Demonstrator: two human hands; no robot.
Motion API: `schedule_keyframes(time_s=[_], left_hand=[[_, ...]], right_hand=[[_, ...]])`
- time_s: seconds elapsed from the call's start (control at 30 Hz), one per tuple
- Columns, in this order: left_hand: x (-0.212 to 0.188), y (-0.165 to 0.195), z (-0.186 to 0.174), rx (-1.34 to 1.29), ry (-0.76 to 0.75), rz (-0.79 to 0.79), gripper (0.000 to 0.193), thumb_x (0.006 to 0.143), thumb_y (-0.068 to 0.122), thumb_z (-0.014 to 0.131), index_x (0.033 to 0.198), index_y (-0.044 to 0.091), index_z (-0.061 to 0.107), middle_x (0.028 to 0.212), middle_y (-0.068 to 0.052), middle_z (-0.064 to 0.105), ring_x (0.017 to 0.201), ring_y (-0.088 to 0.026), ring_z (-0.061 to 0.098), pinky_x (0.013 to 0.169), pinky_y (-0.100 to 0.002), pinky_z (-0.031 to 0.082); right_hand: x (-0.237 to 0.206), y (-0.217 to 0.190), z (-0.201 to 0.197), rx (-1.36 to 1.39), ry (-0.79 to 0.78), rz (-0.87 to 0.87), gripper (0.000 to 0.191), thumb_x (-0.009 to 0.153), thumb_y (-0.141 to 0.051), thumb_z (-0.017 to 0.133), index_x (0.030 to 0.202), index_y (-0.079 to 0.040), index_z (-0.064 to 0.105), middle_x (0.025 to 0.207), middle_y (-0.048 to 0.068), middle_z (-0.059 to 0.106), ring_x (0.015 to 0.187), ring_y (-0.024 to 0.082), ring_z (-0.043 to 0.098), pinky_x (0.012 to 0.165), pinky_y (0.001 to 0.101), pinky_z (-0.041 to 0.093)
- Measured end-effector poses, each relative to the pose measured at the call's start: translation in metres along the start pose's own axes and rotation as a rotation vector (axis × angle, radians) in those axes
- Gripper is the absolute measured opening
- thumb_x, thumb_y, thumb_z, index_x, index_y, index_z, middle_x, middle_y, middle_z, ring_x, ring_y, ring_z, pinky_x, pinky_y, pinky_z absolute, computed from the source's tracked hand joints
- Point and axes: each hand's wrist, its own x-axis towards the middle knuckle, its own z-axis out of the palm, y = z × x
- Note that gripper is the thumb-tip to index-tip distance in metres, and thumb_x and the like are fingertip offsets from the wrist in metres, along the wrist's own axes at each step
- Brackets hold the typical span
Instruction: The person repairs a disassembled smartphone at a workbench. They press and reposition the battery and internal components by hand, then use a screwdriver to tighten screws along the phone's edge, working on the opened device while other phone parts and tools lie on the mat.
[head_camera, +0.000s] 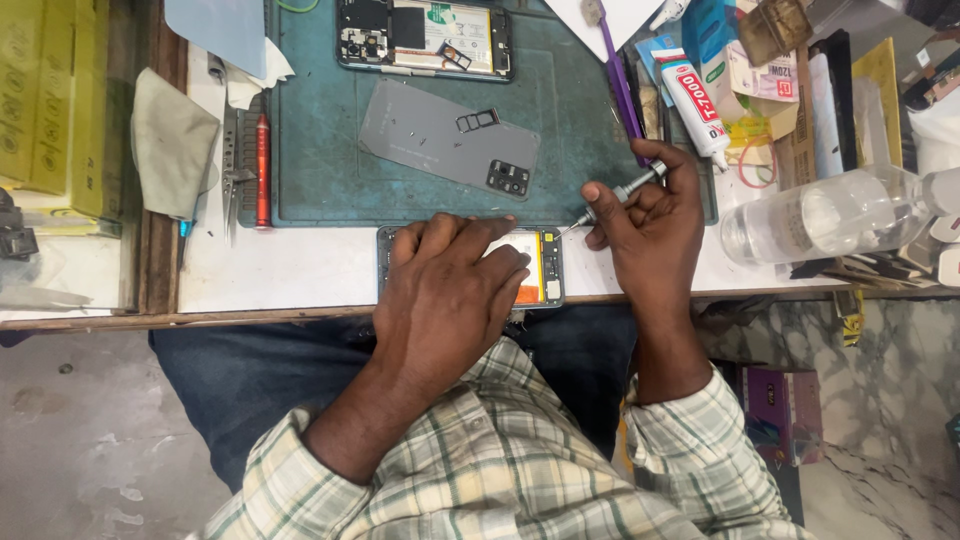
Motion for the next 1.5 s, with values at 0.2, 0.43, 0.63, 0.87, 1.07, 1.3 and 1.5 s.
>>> schedule_keyframes(time_s=[0.2, 0.43, 0.63, 0.87, 1.07, 1.3, 1.5], left_hand=[[-0.001, 0.001, -0.001, -0.014, 0.015, 0.027, 0.017, 0.095, 0.026, 0.072, 0.105, 0.013, 0.078, 0.129, -0.003, 0.071, 0.12, -0.021, 0.058, 0.103, -0.044, 0.038], [0.0, 0.009, -0.003, 0.028, 0.015, 0.089, 0.014, 0.092, 0.019, 0.069, 0.102, 0.011, 0.074, 0.123, -0.005, 0.073, 0.123, -0.027, 0.059, 0.108, -0.053, 0.037], [0.005, 0.014, 0.002, -0.04, -0.069, 0.179, 0.018, 0.095, 0.016, 0.064, 0.107, 0.006, 0.071, 0.131, -0.01, 0.069, 0.12, -0.028, 0.06, 0.105, -0.05, 0.041], [0.004, 0.011, 0.005, -0.008, -0.079, 0.189, 0.021, 0.095, 0.018, 0.061, 0.111, 0.006, 0.068, 0.134, -0.009, 0.068, 0.12, -0.028, 0.059, 0.102, -0.049, 0.041], [0.004, 0.011, 0.007, 0.006, -0.096, 0.209, 0.023, 0.095, 0.02, 0.06, 0.114, 0.007, 0.067, 0.14, -0.009, 0.065, 0.118, -0.027, 0.058, 0.101, -0.049, 0.041], [0.002, 0.008, 0.009, 0.028, -0.121, 0.249, 0.021, 0.096, 0.021, 0.059, 0.111, 0.009, 0.067, 0.14, -0.006, 0.065, 0.122, -0.028, 0.057, 0.102, -0.049, 0.042], [0.004, 0.01, 0.009, 0.005, -0.128, 0.214, 0.024, 0.096, 0.02, 0.058, 0.114, 0.008, 0.067, 0.138, -0.007, 0.067, 0.119, -0.028, 0.058, 0.101, -0.05, 0.041]], right_hand=[[-0.001, 0.002, 0.001, 0.011, -0.006, -0.021, 0.057, 0.096, 0.0, 0.081, 0.142, -0.001, 0.047, 0.068, 0.002, 0.059, 0.057, 0.01, 0.062, 0.053, 0.023, 0.051], [0.0, 0.002, 0.002, 0.012, -0.004, -0.027, 0.056, 0.096, 0.0, 0.081, 0.141, -0.001, 0.047, 0.067, 0.002, 0.058, 0.056, 0.01, 0.062, 0.052, 0.0228, 0.05], [-0.001, 0.002, 0.004, 0.015, 0.003, -0.023, 0.055, 0.096, 0.0, 0.081, 0.14, -0.002, 0.047, 0.066, 0.001, 0.057, 0.055, 0.009, 0.061, 0.051, 0.0222, 0.049], [0.0, 0.001, 0.005, -0.008, -0.002, -0.024, 0.054, 0.096, 0.001, 0.081, 0.139, -0.002, 0.048, 0.067, 0.002, 0.059, 0.055, 0.009, 0.062, 0.051, 0.0226, 0.049], [0.0, -0.001, 0.006, -0.006, 0.006, -0.015, 0.055, 0.096, 0.001, 0.081, 0.139, -0.002, 0.048, 0.067, 0.002, 0.058, 0.055, 0.009, 0.061, 0.051, 0.0223, 0.05], [0.0, -0.002, 0.005, -0.013, 0.006, -0.004, 0.056, 0.096, 0.0, 0.082, 0.14, -0.002, 0.048, 0.067, 0.002, 0.059, 0.056, 0.009, 0.062, 0.051, 0.0221, 0.05], [0.0, -0.002, 0.005, -0.003, 0.006, -0.001, 0.056, 0.096, -0.001, 0.082, 0.14, -0.002, 0.048, 0.067, 0.002, 0.059, 0.056, 0.009, 0.062, 0.051, 0.0224, 0.05]])
